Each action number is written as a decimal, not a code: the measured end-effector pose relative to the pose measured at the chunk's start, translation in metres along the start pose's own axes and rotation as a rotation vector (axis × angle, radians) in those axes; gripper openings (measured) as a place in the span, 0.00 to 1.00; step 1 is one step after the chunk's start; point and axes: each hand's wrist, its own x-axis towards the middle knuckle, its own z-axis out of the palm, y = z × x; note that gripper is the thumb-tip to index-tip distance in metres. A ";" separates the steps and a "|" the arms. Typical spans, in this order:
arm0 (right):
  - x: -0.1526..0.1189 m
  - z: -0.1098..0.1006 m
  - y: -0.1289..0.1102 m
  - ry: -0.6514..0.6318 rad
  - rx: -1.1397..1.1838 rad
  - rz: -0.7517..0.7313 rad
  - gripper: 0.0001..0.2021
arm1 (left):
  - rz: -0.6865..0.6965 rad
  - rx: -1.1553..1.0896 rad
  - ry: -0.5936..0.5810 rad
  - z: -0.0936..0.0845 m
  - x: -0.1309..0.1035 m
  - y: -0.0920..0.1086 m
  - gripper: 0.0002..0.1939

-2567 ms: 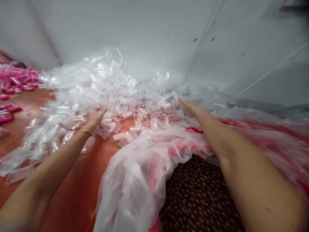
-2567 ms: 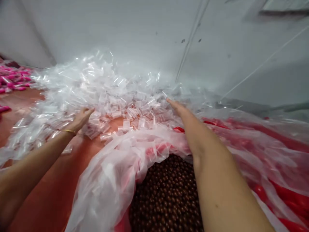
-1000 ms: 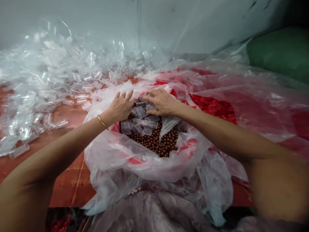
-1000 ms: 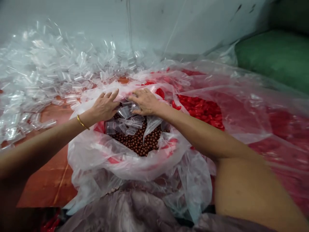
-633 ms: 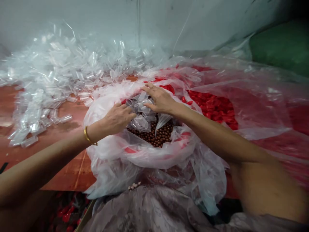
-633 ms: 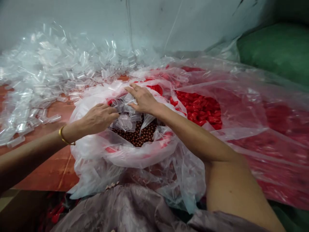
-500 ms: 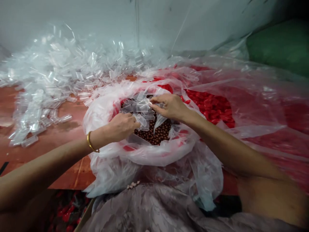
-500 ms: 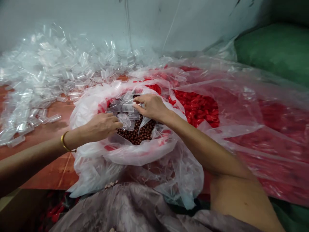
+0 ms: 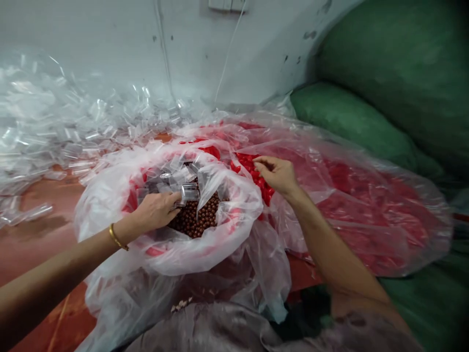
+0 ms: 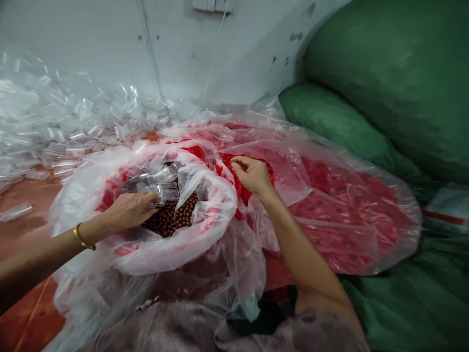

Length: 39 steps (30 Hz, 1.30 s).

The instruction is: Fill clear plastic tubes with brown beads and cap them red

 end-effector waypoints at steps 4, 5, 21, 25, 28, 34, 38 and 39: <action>0.027 0.015 0.004 -0.358 -0.452 -0.163 0.20 | -0.074 0.019 0.028 0.005 0.012 0.009 0.21; 0.029 0.021 0.001 -0.429 -0.531 -0.209 0.21 | -0.087 0.027 0.023 0.005 0.017 0.011 0.22; 0.008 0.028 0.005 -0.441 -0.586 0.107 0.15 | -0.080 0.021 0.061 -0.004 0.011 0.018 0.13; 0.007 0.023 0.005 -0.167 -0.450 0.244 0.15 | 0.027 0.092 0.140 -0.001 0.022 0.026 0.14; 0.003 0.016 0.000 -0.013 -0.107 0.208 0.11 | 0.137 0.156 0.098 0.001 0.035 0.029 0.14; -0.034 0.013 -0.057 -0.030 0.564 0.189 0.11 | 0.149 0.221 0.095 -0.014 0.028 0.029 0.15; -0.059 0.029 -0.090 -0.197 0.636 0.111 0.10 | 0.185 0.209 0.050 -0.030 -0.005 0.036 0.14; -0.062 0.035 -0.094 -0.245 0.657 0.110 0.10 | 0.174 0.188 -0.051 -0.031 -0.010 0.038 0.15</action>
